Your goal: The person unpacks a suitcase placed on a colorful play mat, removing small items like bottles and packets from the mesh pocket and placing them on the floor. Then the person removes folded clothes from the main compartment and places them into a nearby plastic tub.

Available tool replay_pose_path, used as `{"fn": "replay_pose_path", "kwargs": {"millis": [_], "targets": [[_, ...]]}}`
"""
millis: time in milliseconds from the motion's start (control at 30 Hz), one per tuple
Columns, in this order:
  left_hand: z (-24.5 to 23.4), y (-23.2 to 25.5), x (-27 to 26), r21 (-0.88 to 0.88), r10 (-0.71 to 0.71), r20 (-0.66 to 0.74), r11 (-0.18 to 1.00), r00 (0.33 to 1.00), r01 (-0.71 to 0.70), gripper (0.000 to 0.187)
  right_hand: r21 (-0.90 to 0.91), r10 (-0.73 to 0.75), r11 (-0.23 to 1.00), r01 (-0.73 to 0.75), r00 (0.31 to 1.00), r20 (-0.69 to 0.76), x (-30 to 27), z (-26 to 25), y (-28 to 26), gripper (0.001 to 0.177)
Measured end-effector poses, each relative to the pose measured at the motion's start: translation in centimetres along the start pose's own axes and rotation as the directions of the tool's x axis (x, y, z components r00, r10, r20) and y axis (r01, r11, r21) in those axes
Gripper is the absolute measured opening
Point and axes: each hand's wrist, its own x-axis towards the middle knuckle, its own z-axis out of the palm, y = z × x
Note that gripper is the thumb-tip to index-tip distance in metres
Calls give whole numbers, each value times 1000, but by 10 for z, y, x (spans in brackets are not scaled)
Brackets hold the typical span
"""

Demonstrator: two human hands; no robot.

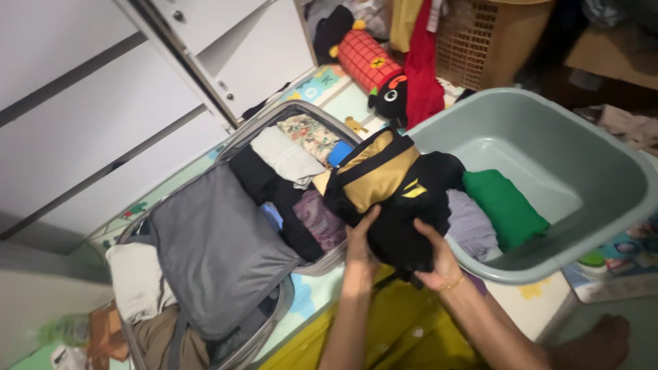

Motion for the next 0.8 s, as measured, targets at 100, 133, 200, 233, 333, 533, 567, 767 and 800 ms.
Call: {"fn": "replay_pose_path", "kwargs": {"millis": [100,133,200,233,333,533,567,767,800], "targets": [[20,-29,12,115,66,35,991,997,-69,63,-100,-6,995,-7,991,-130,4,-18,-35,43],[26,-40,19,156,72,64,984,995,-82,65,-95,-22,995,8,988,-155,6,-23,-45,41],[31,-63,35,238,83,113,965,990,-108,69,-83,-45,996,28,977,-210,11,-38,-64,38],[34,-77,46,338,122,136,927,983,-162,70,-95,-76,994,55,969,-235,17,-48,-76,36],[36,-118,75,572,156,209,781,965,-251,76,-156,-177,978,138,947,-269,44,-79,-126,31],[18,-160,76,707,248,643,172,725,-686,75,-330,-522,823,462,844,-122,115,-148,-269,31],[14,-160,69,701,225,682,68,696,-709,73,-367,-621,742,561,782,-61,124,-156,-286,34],[23,-151,52,642,57,760,-215,647,-736,70,-818,-875,302,489,482,-35,177,-222,-308,61],[25,-147,55,651,51,752,-217,657,-728,69,-774,-756,500,389,631,-171,182,-231,-309,53]]}}
